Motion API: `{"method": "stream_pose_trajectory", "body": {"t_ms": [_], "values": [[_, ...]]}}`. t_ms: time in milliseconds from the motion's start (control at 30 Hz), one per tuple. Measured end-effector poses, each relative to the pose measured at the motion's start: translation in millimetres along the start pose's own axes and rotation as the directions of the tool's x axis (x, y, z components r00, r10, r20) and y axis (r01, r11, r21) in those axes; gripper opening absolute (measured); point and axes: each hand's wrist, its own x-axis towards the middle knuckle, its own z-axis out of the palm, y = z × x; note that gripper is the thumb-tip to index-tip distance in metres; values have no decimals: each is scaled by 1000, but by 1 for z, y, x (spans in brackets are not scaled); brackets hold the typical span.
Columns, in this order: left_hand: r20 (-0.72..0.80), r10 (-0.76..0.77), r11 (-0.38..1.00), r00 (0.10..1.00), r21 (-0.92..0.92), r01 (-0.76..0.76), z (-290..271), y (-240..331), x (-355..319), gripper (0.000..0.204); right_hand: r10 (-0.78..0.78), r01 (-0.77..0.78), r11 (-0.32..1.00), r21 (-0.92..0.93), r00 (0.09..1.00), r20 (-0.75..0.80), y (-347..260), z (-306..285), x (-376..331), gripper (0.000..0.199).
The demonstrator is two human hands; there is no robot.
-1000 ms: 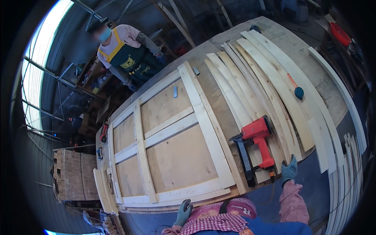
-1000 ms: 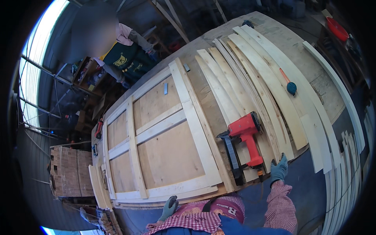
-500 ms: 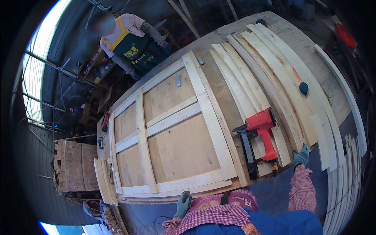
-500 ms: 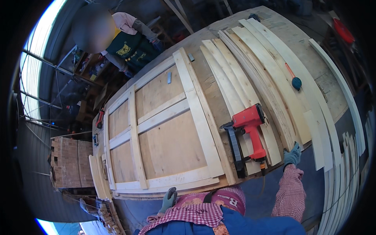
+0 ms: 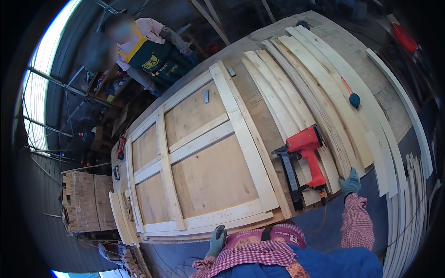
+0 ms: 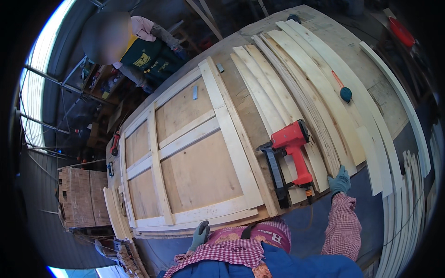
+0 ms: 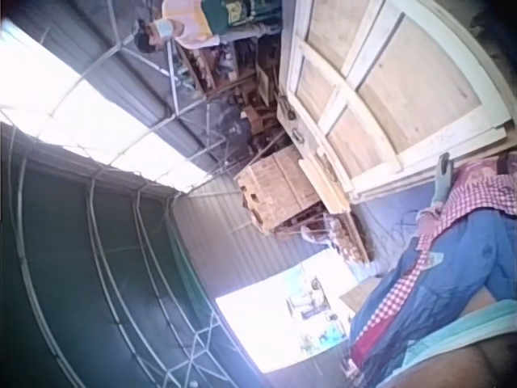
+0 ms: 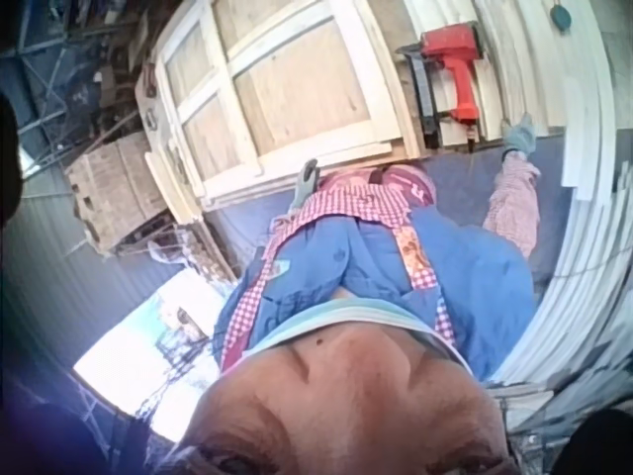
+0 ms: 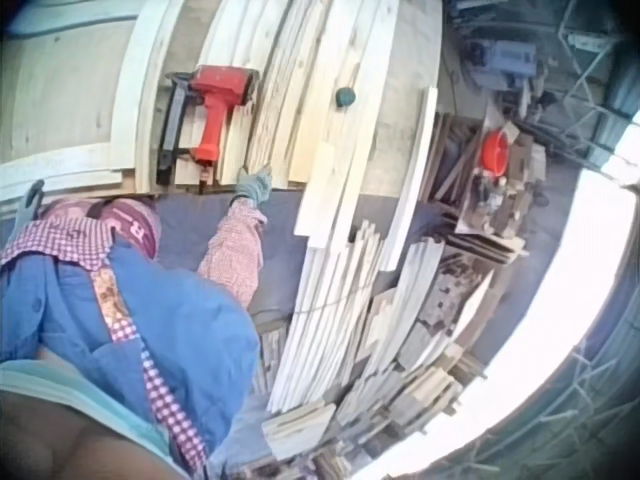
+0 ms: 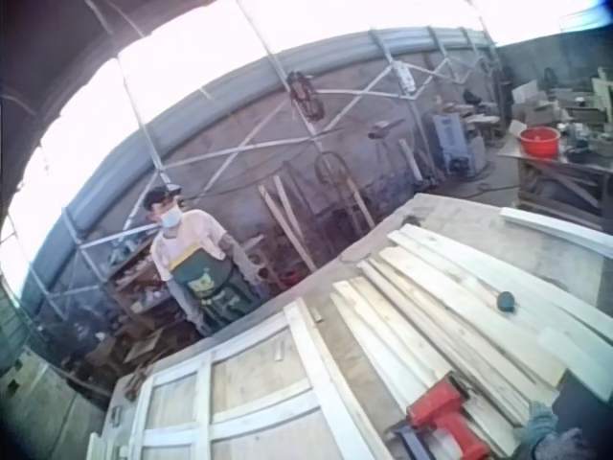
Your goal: The person assembles a wooden crate by positioning thin wooden strips onto a plywood base and securing them with a red pneumatic nail gun. A coworker assists by handing over pieces and also using a nail gun. The person repeatedly picks up strips, aligns them, and nails them in place, then lifts and stacks the completed crate with other finished units.
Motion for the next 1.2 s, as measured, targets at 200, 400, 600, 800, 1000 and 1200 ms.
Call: {"method": "stream_pose_trajectory", "body": {"t_ms": [200,400,600,800,1000,1200], "values": [[49,14,1000,999,2,-14,0,15,2,39,-18,18,1000,-17,999,-34,1,17,-4,81],[23,-57,997,998,59,55,-1,-1,0,39,-101,101,989,109,995,-9,6,-1,0,92],[38,-47,976,998,213,38,-4,13,0,40,294,-89,892,442,859,-420,59,-6,56,83],[-4,-139,985,990,106,139,-11,20,0,39,148,-62,942,330,959,-243,94,-12,123,90],[-73,-16,957,997,289,37,-37,-22,16,34,161,-169,980,106,984,82,75,-40,152,109],[-14,83,952,996,296,-75,-29,-27,31,31,305,-303,952,-37,941,144,28,-68,117,108]]}}
